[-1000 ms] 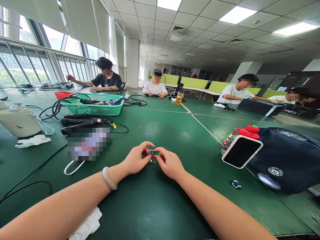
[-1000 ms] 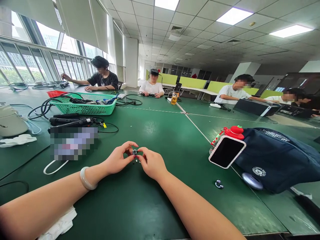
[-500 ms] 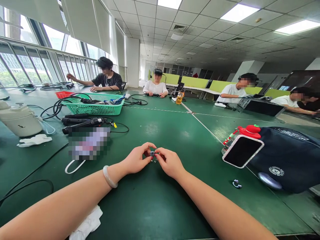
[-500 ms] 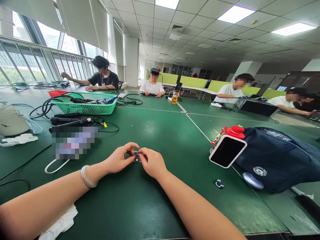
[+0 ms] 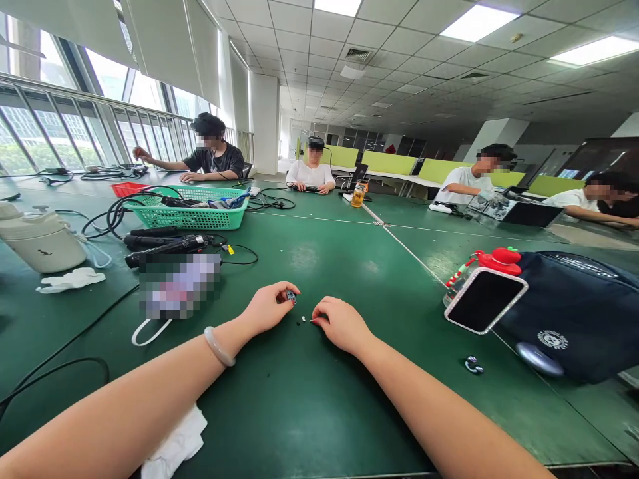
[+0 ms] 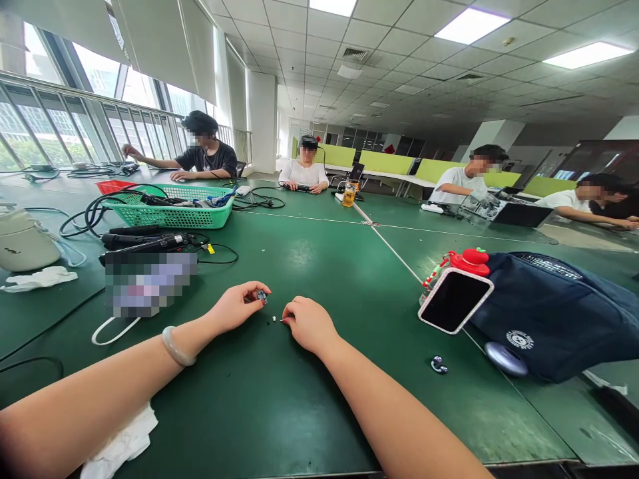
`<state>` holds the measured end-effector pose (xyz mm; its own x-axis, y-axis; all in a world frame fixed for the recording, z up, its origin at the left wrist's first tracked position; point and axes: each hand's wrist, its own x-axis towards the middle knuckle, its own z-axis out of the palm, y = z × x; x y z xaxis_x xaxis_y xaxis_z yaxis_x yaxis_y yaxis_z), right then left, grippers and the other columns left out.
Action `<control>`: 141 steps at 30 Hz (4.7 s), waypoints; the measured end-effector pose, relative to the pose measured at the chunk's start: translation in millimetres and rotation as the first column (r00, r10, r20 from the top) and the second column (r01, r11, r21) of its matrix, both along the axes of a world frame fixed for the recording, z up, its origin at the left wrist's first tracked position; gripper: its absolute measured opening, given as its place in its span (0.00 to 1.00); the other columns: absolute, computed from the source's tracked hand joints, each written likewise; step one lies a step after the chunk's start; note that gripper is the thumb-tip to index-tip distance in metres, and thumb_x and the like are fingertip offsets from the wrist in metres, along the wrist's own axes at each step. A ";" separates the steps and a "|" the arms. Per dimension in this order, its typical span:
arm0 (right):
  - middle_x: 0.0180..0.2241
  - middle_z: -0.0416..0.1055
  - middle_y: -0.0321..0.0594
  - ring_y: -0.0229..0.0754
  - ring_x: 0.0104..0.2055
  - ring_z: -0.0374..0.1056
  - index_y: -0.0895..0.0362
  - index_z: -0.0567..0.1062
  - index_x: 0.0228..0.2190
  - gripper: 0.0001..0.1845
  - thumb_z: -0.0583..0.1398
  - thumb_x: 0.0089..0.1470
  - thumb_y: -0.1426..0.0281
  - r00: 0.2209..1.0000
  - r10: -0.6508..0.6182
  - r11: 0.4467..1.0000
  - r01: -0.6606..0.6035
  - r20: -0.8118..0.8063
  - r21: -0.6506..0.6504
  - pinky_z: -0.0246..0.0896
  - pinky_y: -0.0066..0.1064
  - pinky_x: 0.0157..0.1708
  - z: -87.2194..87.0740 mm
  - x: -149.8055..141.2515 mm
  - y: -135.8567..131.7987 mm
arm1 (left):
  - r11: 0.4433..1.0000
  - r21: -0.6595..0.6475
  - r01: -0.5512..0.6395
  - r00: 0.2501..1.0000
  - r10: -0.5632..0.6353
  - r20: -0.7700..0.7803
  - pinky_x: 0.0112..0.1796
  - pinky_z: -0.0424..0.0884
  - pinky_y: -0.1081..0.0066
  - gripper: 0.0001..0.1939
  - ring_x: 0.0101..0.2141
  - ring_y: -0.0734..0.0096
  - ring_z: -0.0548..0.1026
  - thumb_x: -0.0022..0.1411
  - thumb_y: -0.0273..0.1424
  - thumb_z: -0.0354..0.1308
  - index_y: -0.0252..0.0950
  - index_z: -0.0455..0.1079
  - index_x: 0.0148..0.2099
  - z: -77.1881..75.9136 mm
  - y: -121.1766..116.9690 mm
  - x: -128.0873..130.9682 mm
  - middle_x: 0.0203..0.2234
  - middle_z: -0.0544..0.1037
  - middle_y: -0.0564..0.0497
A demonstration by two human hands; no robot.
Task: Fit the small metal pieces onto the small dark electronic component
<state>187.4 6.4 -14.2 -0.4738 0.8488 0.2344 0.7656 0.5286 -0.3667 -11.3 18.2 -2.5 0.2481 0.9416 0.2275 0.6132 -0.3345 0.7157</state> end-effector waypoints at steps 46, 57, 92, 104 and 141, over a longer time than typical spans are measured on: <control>0.34 0.68 0.37 0.36 0.33 0.65 0.54 0.73 0.32 0.07 0.57 0.53 0.66 0.998 0.049 0.990 -0.054 0.047 0.127 0.58 0.28 0.33 -4.8 -23.3 -12.1 | 0.997 0.007 -0.073 0.991 0.073 -0.113 0.34 0.67 0.70 0.08 0.33 0.67 0.73 0.47 0.32 0.59 0.40 0.68 0.33 -5.6 0.6 0.1 0.30 0.76 0.54; 0.32 0.70 0.38 0.37 0.35 0.64 0.55 0.73 0.31 0.09 0.53 0.56 0.71 0.997 -0.083 0.958 0.080 0.000 0.275 0.57 0.27 0.35 0.1 -16.0 -5.4 | 0.998 -0.056 -0.029 1.000 0.029 -0.012 0.35 0.67 0.69 0.13 0.34 0.65 0.74 0.42 0.37 0.64 0.39 0.67 0.31 -4.3 -0.4 2.4 0.28 0.77 0.53; 0.34 0.73 0.39 0.37 0.36 0.65 0.52 0.76 0.37 0.13 0.51 0.58 0.68 0.979 0.055 0.927 0.022 -0.194 0.374 0.58 0.29 0.37 9.4 -5.6 -11.6 | 0.907 -0.309 0.288 0.842 -0.086 0.533 0.35 0.68 0.69 0.16 0.31 0.71 0.75 0.43 0.36 0.65 0.34 0.62 0.29 4.4 -3.7 5.5 0.27 0.77 0.51; 0.28 0.69 0.35 0.35 0.30 0.63 0.55 0.74 0.25 0.03 0.59 0.48 0.71 0.998 -0.043 0.995 0.038 -0.048 -0.097 0.56 0.27 0.30 2.2 5.0 0.7 | 0.924 -0.309 0.227 0.900 -0.078 0.428 0.36 0.68 0.68 0.16 0.32 0.69 0.75 0.43 0.34 0.65 0.34 0.64 0.31 -3.6 -0.8 6.2 0.29 0.78 0.48; 0.30 0.68 0.36 0.35 0.31 0.64 0.55 0.71 0.30 0.04 0.55 0.51 0.73 0.993 -0.109 0.994 0.109 0.035 0.000 0.54 0.26 0.29 5.5 11.9 5.2 | 0.922 -0.314 0.228 0.921 -0.099 0.376 0.35 0.69 0.69 0.13 0.32 0.69 0.75 0.44 0.32 0.64 0.34 0.63 0.30 -2.4 -2.6 8.3 0.28 0.77 0.50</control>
<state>199.3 11.6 -8.7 -0.3867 0.8961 0.2178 0.8307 0.4411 -0.3397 -2.9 15.6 -4.8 0.3711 0.9286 -0.0037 0.2628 -0.1012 0.9595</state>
